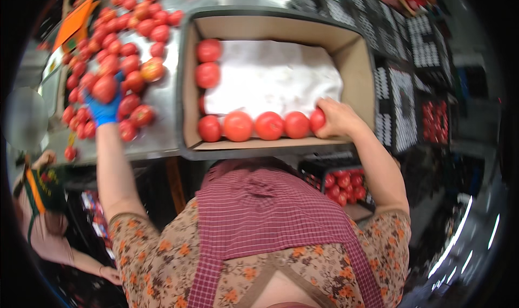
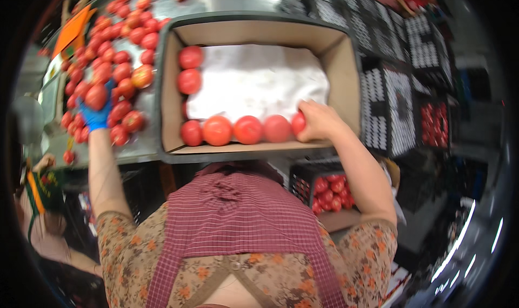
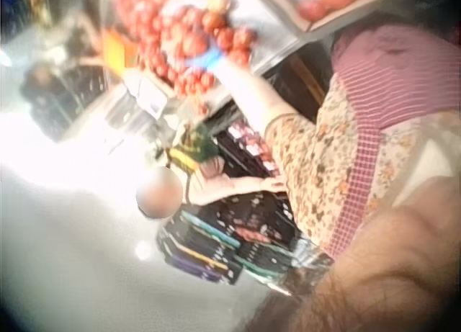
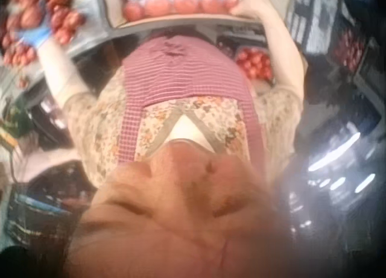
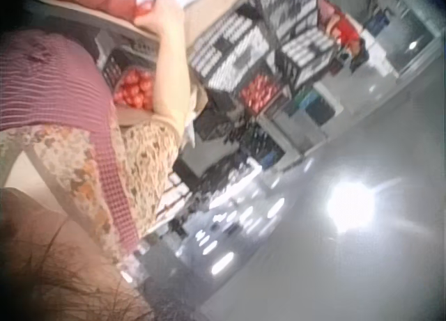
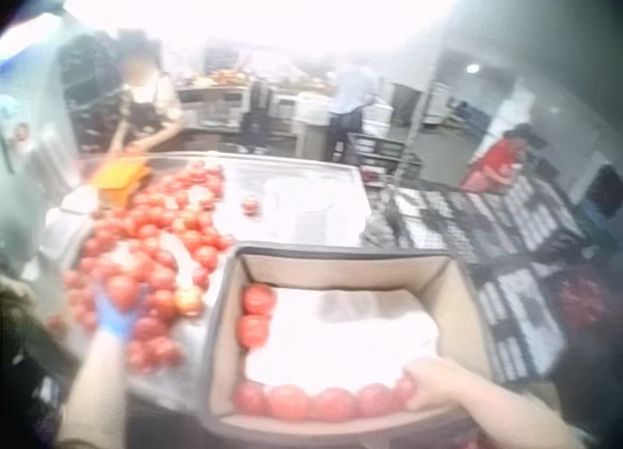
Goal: The person sorts red tomatoes from a large pile on a metal table into a cardboard box lined with white paper. They handle the tomatoes by hand, picking them up and placing them into the box. The person also handles a black plastic crate filled with tomatoes, moving it to a different location.
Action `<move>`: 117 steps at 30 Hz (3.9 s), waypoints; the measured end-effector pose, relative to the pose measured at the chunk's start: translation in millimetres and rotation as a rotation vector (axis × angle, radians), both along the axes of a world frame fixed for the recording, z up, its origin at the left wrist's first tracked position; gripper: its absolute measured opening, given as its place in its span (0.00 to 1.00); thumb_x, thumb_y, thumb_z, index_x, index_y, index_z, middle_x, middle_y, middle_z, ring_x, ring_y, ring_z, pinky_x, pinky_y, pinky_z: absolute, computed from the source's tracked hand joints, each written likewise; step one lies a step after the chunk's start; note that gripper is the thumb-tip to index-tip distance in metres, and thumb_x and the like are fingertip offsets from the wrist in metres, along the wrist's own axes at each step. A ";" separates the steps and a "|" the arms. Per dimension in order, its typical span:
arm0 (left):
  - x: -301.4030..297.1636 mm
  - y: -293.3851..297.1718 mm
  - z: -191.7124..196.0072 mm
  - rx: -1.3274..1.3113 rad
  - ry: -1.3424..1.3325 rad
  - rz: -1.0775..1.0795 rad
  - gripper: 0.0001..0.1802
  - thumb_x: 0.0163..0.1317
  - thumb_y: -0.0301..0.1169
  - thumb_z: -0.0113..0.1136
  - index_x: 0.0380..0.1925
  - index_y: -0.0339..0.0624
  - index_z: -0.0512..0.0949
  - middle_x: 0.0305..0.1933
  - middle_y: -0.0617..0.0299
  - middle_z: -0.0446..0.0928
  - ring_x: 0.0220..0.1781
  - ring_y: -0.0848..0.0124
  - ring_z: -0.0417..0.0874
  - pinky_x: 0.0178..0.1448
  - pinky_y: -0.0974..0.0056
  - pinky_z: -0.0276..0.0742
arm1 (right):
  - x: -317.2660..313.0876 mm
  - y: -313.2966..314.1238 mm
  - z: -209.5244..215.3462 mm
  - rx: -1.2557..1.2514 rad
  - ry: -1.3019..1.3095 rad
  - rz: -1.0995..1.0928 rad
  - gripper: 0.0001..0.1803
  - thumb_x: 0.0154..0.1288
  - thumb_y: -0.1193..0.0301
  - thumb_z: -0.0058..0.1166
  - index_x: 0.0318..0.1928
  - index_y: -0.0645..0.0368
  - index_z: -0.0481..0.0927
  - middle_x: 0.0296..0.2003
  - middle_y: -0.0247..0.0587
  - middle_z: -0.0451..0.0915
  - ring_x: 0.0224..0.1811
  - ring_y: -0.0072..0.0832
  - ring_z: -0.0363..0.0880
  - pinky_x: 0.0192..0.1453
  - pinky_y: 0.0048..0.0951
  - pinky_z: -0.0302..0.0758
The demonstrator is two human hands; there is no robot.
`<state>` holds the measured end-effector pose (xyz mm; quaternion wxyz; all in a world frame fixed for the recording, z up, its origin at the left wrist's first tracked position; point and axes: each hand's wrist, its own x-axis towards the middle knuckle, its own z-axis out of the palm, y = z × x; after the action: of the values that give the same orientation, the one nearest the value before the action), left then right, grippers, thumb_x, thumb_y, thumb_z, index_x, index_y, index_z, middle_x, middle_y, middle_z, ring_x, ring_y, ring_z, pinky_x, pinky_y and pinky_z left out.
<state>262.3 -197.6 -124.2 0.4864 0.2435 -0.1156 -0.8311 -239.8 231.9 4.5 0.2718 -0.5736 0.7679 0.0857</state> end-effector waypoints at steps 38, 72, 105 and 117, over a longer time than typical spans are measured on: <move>-283.0 239.7 117.0 0.005 -0.448 -1.016 0.24 0.70 0.49 0.53 0.44 0.37 0.79 0.38 0.54 0.82 0.41 0.68 0.85 0.44 0.62 0.85 | 17.6 -31.6 12.5 -0.616 -0.925 -0.268 0.40 0.43 0.74 0.72 0.58 0.55 0.65 0.50 0.40 0.76 0.55 0.29 0.77 0.61 0.36 0.74; -280.2 222.6 134.2 0.026 -0.144 -0.713 0.34 0.61 0.51 0.62 0.62 0.44 0.68 0.54 0.51 0.78 0.46 0.63 0.84 0.46 0.57 0.85 | 39.5 -53.7 8.2 -0.652 -1.227 -0.389 0.33 0.60 0.66 0.62 0.63 0.58 0.64 0.56 0.43 0.73 0.55 0.32 0.77 0.56 0.35 0.78; -204.4 165.6 131.7 -0.141 0.296 -0.475 0.44 0.59 0.63 0.55 0.67 0.46 0.62 0.68 0.47 0.64 0.65 0.45 0.70 0.63 0.34 0.70 | 57.8 -117.2 -19.6 -0.549 -0.821 -0.269 0.20 0.69 0.59 0.55 0.53 0.59 0.76 0.35 0.40 0.80 0.35 0.26 0.81 0.41 0.28 0.79; 18.8 -12.4 16.1 0.210 0.026 0.262 0.45 0.59 0.57 0.54 0.71 0.46 0.55 0.75 0.44 0.50 0.74 0.38 0.52 0.72 0.32 0.56 | 143.3 -206.1 -64.3 -0.769 -0.069 0.208 0.40 0.41 0.60 0.73 0.57 0.50 0.70 0.56 0.47 0.65 0.57 0.49 0.68 0.59 0.47 0.72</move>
<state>281.1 -210.0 -108.1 0.5640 0.2954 0.0111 -0.7711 -96.5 25.8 -59.8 0.0526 -0.7107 0.6724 -0.2002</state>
